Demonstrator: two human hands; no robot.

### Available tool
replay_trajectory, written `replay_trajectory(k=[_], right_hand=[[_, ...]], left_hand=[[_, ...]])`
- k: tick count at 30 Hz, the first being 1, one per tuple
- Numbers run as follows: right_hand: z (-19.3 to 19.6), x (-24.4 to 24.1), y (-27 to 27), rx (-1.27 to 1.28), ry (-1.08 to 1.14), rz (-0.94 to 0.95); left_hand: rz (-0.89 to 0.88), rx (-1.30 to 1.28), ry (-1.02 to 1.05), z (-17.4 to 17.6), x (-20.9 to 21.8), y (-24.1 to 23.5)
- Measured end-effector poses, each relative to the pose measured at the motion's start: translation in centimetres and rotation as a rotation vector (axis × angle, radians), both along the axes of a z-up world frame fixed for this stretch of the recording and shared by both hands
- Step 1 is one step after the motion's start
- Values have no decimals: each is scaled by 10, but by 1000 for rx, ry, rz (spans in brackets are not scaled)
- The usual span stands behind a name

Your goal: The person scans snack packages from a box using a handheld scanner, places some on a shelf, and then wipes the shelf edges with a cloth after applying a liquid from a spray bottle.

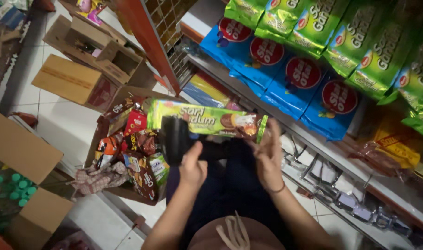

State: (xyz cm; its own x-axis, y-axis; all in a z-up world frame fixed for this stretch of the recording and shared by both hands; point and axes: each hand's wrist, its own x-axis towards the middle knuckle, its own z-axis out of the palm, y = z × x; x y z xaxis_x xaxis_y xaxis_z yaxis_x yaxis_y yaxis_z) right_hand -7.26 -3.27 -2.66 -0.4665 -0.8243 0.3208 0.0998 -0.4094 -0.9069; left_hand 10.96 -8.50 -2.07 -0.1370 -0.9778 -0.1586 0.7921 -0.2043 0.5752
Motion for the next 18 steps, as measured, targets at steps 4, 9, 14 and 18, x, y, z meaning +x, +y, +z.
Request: replay_trajectory(k=[4,9,14,18], right_hand=[[-21,12,-8,109,-539,152],[0,-28,-26,72,-495,63],[54,-40,-48,38,-359,54],[87,-36,-74,-15,-250,115]], left_hand=[[236,-625,-985,-32,13,19],[210,-688,-987,-42,60,7],[-234,-658,-786,1,85,1],[-268,-806,-777,15,87,2]])
